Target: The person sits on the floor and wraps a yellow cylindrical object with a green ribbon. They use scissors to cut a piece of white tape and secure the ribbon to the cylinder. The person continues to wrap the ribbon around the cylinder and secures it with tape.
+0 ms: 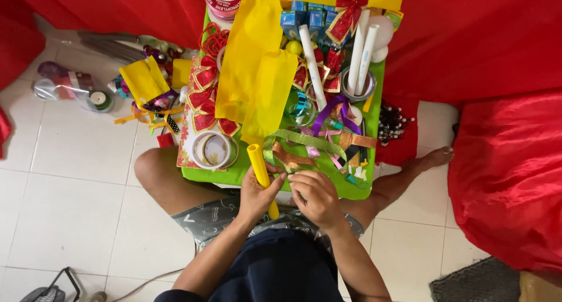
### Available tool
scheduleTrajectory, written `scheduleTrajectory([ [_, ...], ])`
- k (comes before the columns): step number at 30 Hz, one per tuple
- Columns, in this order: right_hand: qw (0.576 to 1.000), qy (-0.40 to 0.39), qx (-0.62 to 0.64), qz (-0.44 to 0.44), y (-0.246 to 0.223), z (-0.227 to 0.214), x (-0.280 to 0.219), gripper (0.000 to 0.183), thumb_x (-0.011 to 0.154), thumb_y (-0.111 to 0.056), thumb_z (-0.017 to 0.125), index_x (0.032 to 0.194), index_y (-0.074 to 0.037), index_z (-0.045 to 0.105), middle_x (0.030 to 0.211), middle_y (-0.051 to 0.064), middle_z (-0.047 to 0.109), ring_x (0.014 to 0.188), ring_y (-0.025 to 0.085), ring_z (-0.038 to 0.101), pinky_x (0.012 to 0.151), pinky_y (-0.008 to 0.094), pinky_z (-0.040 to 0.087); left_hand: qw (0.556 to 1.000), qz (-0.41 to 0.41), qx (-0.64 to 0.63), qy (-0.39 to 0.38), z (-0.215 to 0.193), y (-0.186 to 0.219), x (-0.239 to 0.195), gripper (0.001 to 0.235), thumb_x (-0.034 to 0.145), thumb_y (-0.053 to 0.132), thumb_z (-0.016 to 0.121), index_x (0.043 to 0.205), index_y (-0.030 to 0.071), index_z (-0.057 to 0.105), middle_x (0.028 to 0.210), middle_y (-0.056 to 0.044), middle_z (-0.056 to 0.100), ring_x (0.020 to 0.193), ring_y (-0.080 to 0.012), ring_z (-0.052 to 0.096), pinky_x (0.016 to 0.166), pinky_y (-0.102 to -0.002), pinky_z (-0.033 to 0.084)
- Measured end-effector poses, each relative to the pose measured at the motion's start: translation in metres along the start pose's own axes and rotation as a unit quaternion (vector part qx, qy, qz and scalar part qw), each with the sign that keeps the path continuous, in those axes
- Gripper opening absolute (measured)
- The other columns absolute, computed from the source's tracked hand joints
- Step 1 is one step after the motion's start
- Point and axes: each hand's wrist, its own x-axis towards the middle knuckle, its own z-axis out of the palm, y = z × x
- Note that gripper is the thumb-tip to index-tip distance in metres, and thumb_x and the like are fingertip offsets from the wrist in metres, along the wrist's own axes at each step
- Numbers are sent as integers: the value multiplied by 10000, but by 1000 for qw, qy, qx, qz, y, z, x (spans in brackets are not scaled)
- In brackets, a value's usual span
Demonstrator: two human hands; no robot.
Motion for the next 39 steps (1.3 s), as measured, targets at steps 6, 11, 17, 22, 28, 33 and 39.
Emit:
scheduleTrajectory([
  [6, 998, 49, -36, -15, 4, -7, 4, 174, 788, 44, 808, 869, -43, 682, 956, 102, 789, 774, 283, 758, 619, 375, 597, 1000, -11, 3, -23, 4, 1, 0, 260, 809, -19, 846, 938, 12, 622, 884, -157, 764, 546, -35, 545, 503, -207, 447],
  [11, 996, 52, -60, -48, 0, -11, 16, 183, 803, 53, 793, 855, -42, 647, 928, 113, 781, 738, 289, 741, 611, 371, 589, 999, -21, 11, -35, 6, 0, -4, 256, 804, -9, 846, 941, 3, 630, 882, -164, 764, 538, -42, 526, 495, -216, 432],
  [17, 996, 47, -68, -42, 1, -11, 17, 174, 816, 34, 797, 854, -40, 644, 920, 103, 782, 722, 278, 739, 594, 366, 583, 998, -24, 20, -45, 11, 26, -8, 236, 802, -34, 823, 940, -4, 634, 866, -166, 766, 530, -56, 537, 504, -233, 446],
  [22, 996, 41, -70, -40, 3, -11, 14, 159, 825, 27, 786, 873, -47, 653, 880, 82, 765, 697, 272, 724, 594, 360, 570, 997, 15, 71, -41, 13, 31, -13, 190, 792, -34, 821, 892, -10, 663, 735, -121, 748, 475, -75, 512, 474, -249, 444],
  [28, 997, 36, -66, -32, 6, -12, 12, 162, 821, 11, 795, 878, -52, 656, 851, 68, 749, 665, 256, 709, 580, 349, 566, 989, 42, 137, -42, 16, 42, -11, 126, 778, -9, 809, 889, 37, 772, 470, -17, 572, 423, -90, 476, 457, -238, 424],
  [33, 998, 45, -39, 13, 9, -9, 2, 157, 822, 6, 792, 889, -56, 663, 855, 65, 755, 661, 263, 703, 592, 354, 567, 989, 40, 131, -46, 17, 42, -10, 126, 780, 9, 813, 895, 40, 772, 449, -15, 555, 414, -98, 480, 460, -237, 429],
  [39, 991, 61, -7, 119, 3, -11, 3, 179, 828, 23, 779, 952, -46, 669, 875, 70, 772, 696, 259, 726, 668, 343, 584, 990, 33, 128, -50, 22, 45, -11, 128, 783, 12, 815, 899, 31, 763, 450, -26, 554, 425, -114, 495, 473, -257, 439],
])
